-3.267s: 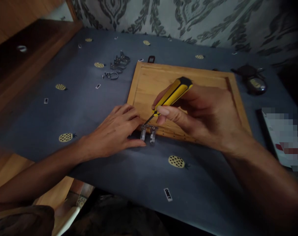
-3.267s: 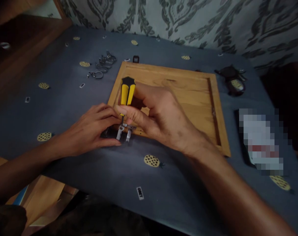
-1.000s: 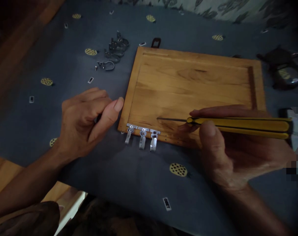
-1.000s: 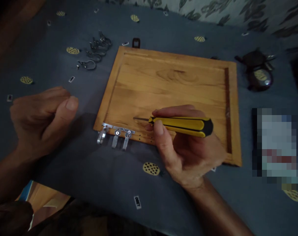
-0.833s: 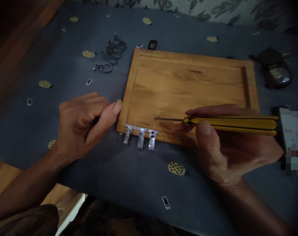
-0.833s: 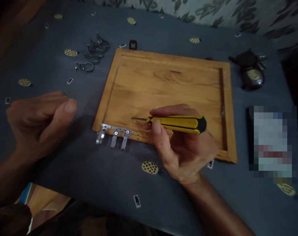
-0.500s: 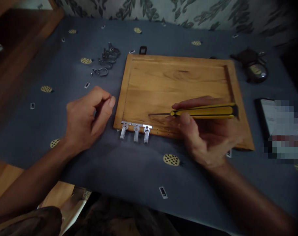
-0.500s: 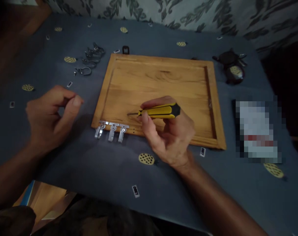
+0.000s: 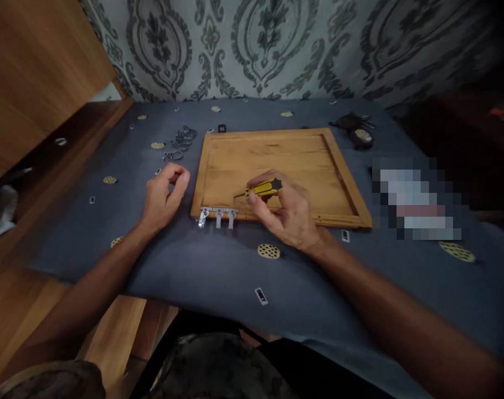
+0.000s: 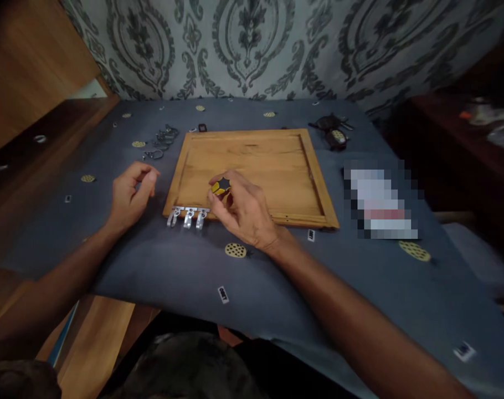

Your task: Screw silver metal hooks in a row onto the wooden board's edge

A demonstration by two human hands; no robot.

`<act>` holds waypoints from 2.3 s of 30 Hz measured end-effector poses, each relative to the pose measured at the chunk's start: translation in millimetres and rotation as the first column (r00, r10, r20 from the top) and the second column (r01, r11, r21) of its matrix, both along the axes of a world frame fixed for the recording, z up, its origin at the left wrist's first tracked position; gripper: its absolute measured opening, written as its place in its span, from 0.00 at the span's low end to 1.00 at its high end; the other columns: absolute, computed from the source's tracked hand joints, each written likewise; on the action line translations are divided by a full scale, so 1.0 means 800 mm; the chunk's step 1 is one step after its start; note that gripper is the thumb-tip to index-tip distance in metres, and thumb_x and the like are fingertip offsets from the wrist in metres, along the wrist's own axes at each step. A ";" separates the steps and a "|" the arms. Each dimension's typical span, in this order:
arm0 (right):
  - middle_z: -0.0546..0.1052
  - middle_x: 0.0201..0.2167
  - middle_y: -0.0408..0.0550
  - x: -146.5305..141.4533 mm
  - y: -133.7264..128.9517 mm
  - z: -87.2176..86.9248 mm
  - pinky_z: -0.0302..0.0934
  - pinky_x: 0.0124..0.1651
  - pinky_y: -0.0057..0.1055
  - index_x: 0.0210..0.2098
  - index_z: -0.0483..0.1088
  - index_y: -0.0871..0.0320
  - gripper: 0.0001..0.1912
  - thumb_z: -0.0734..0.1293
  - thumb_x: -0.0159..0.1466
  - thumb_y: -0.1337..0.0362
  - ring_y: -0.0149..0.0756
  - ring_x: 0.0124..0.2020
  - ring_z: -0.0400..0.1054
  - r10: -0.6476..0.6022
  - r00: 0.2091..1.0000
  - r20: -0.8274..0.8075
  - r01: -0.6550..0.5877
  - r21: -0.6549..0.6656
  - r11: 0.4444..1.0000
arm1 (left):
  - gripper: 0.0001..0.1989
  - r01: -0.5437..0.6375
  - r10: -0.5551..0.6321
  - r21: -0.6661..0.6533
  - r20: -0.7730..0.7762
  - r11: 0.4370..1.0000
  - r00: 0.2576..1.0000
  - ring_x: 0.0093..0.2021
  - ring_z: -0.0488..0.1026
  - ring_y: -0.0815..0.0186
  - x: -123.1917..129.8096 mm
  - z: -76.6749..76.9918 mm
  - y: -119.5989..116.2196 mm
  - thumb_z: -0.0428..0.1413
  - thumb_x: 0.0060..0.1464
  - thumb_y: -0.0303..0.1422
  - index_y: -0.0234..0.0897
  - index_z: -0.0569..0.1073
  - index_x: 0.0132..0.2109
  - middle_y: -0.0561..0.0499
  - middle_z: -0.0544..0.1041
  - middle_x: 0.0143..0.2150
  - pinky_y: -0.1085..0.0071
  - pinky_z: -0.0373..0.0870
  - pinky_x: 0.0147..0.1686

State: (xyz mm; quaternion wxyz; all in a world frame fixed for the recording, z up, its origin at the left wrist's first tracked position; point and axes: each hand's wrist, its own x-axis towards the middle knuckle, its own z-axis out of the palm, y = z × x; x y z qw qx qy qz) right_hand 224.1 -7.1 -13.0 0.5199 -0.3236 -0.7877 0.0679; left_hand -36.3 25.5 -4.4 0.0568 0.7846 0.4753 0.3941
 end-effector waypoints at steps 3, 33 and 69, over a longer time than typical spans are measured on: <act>0.76 0.34 0.45 0.001 0.001 0.000 0.68 0.35 0.35 0.42 0.68 0.54 0.03 0.64 0.70 0.63 0.36 0.32 0.72 -0.006 1.000 0.001 0.006 -0.011 1.000 | 0.16 0.168 -0.172 -0.046 -0.098 0.985 0.980 0.39 0.74 0.65 0.014 0.010 -0.012 0.49 0.68 0.46 0.39 0.73 0.46 0.50 0.77 0.37 0.67 0.70 0.42; 0.75 0.32 0.44 -0.004 -0.013 0.017 0.71 0.33 0.37 0.39 0.66 0.50 0.03 0.65 0.70 0.64 0.37 0.33 0.73 -0.110 0.987 -0.118 0.098 -0.096 0.991 | 0.20 0.296 -0.374 -0.238 -0.433 0.925 0.820 0.59 0.69 0.51 0.047 0.008 -0.032 0.66 0.54 0.48 0.42 0.76 0.48 0.47 0.79 0.52 0.46 0.58 0.62; 0.74 0.27 0.42 -0.006 -0.018 0.028 0.66 0.31 0.36 0.35 0.65 0.53 0.08 0.64 0.72 0.60 0.36 0.27 0.71 -0.006 0.997 -0.071 -0.007 -0.181 0.983 | 0.20 0.334 -0.385 -0.193 -0.400 0.923 0.832 0.53 0.71 0.52 0.045 -0.001 -0.030 0.64 0.55 0.50 0.40 0.77 0.46 0.45 0.78 0.49 0.51 0.67 0.55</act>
